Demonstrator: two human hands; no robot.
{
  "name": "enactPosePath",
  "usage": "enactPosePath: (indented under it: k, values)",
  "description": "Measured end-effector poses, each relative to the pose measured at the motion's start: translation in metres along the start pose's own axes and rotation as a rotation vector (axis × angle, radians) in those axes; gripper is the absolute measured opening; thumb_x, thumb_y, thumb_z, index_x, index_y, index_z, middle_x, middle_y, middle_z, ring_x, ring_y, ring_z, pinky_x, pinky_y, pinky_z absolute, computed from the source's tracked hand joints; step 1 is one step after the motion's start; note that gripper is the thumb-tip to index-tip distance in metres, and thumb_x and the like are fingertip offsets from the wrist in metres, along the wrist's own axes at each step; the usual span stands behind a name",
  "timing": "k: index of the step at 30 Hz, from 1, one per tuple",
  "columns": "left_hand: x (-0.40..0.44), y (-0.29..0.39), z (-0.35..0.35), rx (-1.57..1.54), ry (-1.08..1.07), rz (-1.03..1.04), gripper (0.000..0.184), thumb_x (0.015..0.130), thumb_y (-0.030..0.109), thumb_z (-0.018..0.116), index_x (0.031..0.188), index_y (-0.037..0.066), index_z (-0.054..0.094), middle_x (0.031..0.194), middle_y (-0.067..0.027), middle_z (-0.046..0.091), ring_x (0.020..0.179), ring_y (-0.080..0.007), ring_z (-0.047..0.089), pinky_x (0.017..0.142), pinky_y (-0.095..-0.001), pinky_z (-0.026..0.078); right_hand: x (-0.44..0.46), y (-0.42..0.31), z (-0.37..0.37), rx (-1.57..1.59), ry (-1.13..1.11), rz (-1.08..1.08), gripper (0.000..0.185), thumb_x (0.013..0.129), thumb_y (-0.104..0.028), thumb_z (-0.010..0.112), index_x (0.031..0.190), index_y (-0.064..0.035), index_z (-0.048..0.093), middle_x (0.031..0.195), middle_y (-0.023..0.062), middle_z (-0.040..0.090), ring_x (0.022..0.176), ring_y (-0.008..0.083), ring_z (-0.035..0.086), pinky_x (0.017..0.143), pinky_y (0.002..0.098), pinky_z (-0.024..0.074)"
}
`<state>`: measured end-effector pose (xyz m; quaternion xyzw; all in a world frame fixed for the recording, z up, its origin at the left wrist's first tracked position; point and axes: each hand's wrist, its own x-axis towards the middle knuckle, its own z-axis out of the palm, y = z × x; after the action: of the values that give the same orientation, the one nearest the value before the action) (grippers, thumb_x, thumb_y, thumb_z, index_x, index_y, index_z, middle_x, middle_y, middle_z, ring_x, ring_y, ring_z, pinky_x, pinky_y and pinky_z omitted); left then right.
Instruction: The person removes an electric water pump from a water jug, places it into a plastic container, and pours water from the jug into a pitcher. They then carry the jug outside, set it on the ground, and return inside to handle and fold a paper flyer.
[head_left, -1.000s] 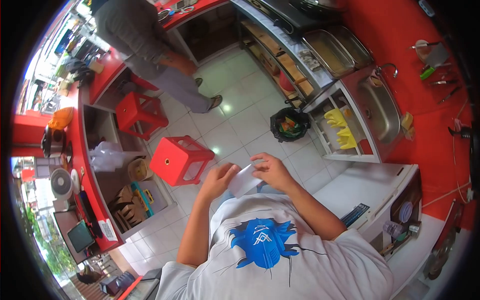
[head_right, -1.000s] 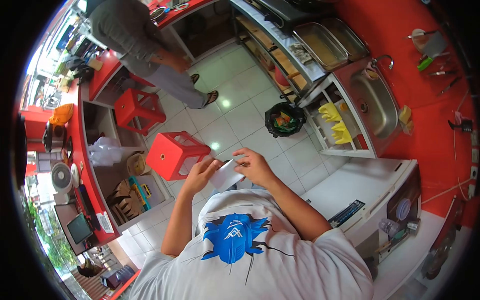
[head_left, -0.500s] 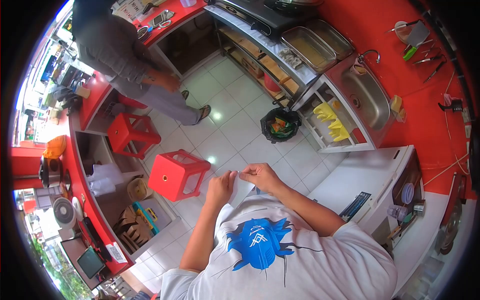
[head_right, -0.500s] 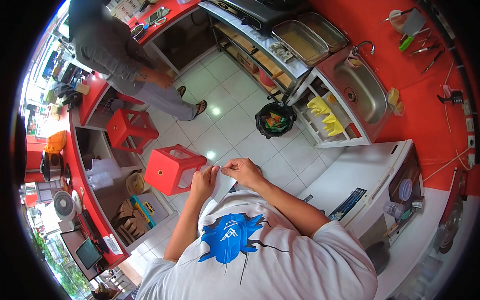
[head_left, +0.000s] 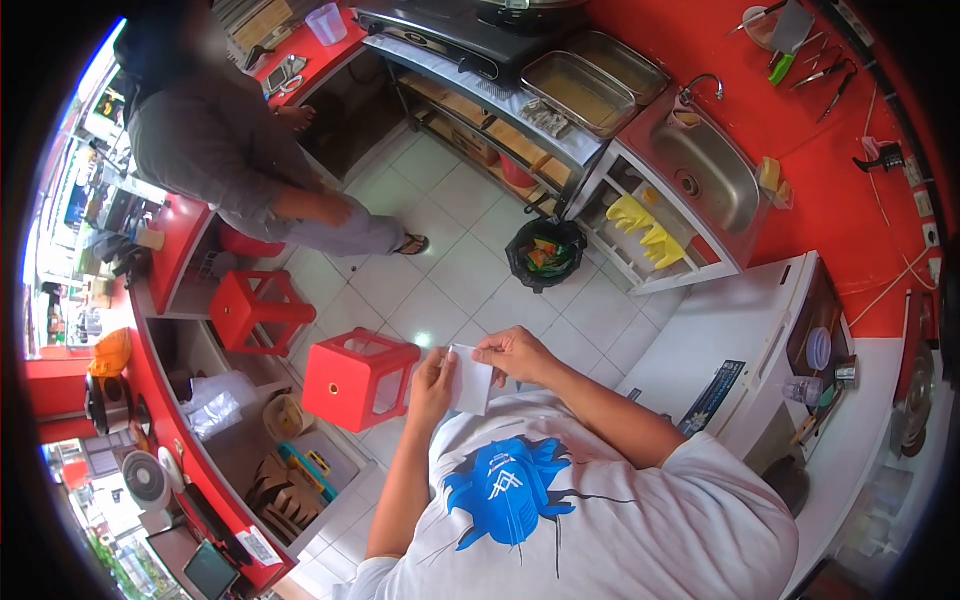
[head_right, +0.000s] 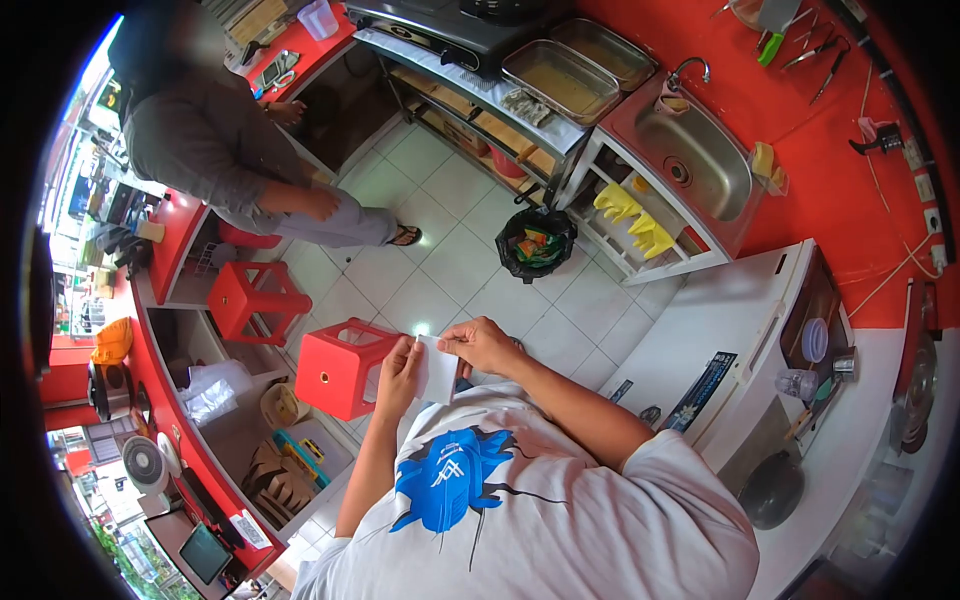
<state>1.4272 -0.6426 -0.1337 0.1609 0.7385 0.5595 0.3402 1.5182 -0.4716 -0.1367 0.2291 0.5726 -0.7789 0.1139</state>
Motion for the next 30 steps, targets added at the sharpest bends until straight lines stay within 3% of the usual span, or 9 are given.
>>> enactPosePath:
  k: [1, 3, 5, 8, 9, 12, 18, 24, 30]
  values:
    - [0.003, -0.007, -0.008, 0.081, -0.057, 0.044, 0.03, 0.1, 0.027, 0.054, 0.086, 0.001, 0.06, 0.064, -0.0015, 0.053, 0.062, -0.0066, 0.045, 0.055, -0.0259, 0.039, -0.001, -0.002, -0.005, -0.026, -0.053, 0.025, 0.028, 0.094, -0.026, 0.063, 0.098, 0.0012, 0.069, 0.075, 0.0047, 0.067, 0.058, 0.0104, 0.063, 0.048, 0.0219, 0.0494]
    - [-0.001, 0.006, -0.007, 0.162, -0.055, 0.079, 0.028, 0.099, 0.025, 0.055, 0.086, 0.001, 0.06, 0.065, -0.0007, 0.052, 0.062, -0.0058, 0.044, 0.054, -0.0249, 0.038, 0.005, 0.008, -0.012, -0.017, -0.079, 0.053, 0.029, 0.093, -0.026, 0.064, 0.104, 0.0004, 0.066, 0.079, 0.0052, 0.068, 0.061, 0.0115, 0.064, 0.05, 0.0238, 0.0517]
    - [0.001, 0.004, 0.003, 0.159, -0.016, 0.103, 0.027, 0.099, 0.024, 0.056, 0.086, 0.001, 0.06, 0.066, 0.0008, 0.052, 0.062, -0.0052, 0.044, 0.053, -0.024, 0.036, 0.006, 0.021, -0.005, 0.23, -0.032, 0.056, 0.031, 0.093, -0.025, 0.065, 0.111, -0.0005, 0.062, 0.084, 0.0067, 0.069, 0.065, 0.0142, 0.066, 0.053, 0.0268, 0.0553]
    - [0.012, 0.006, 0.019, -0.037, 0.233, 0.185, 0.028, 0.1, 0.023, 0.054, 0.085, 0.0, 0.061, 0.062, 0.0027, 0.052, 0.056, -0.0039, 0.043, 0.049, -0.0223, 0.035, -0.006, 0.018, 0.012, 0.454, -0.067, 0.058, 0.03, 0.092, -0.019, 0.065, 0.115, -0.0004, 0.059, 0.096, 0.0116, 0.069, 0.071, 0.0188, 0.068, 0.061, 0.031, 0.0589]
    - [0.014, 0.01, 0.017, -0.036, 0.227, 0.193, 0.028, 0.1, 0.023, 0.054, 0.085, 0.0, 0.061, 0.062, 0.0027, 0.052, 0.056, -0.0039, 0.043, 0.049, -0.0223, 0.035, -0.009, 0.017, 0.01, 0.44, -0.115, 0.155, 0.027, 0.093, -0.016, 0.064, 0.114, 0.0001, 0.06, 0.098, 0.0127, 0.069, 0.071, 0.0196, 0.068, 0.062, 0.03, 0.0584]
    - [0.012, 0.009, -0.001, -0.113, -0.057, -0.064, 0.025, 0.1, 0.022, 0.051, 0.082, 0.006, 0.055, 0.06, 0.0031, 0.05, 0.046, -0.0047, 0.045, 0.038, -0.0215, 0.033, -0.014, 0.015, 0.003, 0.33, -0.155, 0.168, 0.023, 0.094, -0.015, 0.061, 0.112, 0.0008, 0.061, 0.096, 0.0127, 0.07, 0.067, 0.0184, 0.068, 0.056, 0.0267, 0.0538]
    - [-0.001, -0.005, -0.018, -0.146, 0.024, 0.071, 0.021, 0.094, 0.018, 0.048, 0.077, 0.007, 0.05, 0.062, 0.0019, 0.049, 0.047, -0.0061, 0.047, 0.038, -0.0222, 0.035, -0.011, 0.018, 0.014, 0.204, -0.291, 0.194, 0.025, 0.093, -0.021, 0.064, 0.107, 0.0, 0.062, 0.091, 0.0105, 0.07, 0.061, 0.0156, 0.066, 0.052, 0.0248, 0.0509]
    - [-0.015, -0.016, -0.046, -0.249, 0.011, -0.045, 0.032, 0.101, 0.024, 0.046, 0.074, 0.008, 0.05, 0.05, 0.0019, 0.044, 0.038, -0.0072, 0.044, 0.035, -0.0221, 0.032, 0.0, 0.006, 0.038, 0.188, -0.35, 0.249, 0.026, 0.092, -0.022, 0.065, 0.106, 0.0005, 0.062, 0.088, 0.0091, 0.069, 0.06, 0.0134, 0.064, 0.051, 0.0227, 0.0496]
    - [-0.029, -0.027, -0.09, -0.433, -0.017, -0.131, 0.026, 0.099, 0.025, 0.043, 0.078, 0.009, 0.047, 0.055, 0.0033, 0.041, 0.042, -0.0068, 0.039, 0.038, -0.0222, 0.032, 0.018, -0.01, 0.078, 0.048, -0.401, 0.287, 0.027, 0.092, -0.023, 0.066, 0.105, 0.0012, 0.063, 0.086, 0.008, 0.069, 0.061, 0.0125, 0.065, 0.052, 0.0223, 0.0497]
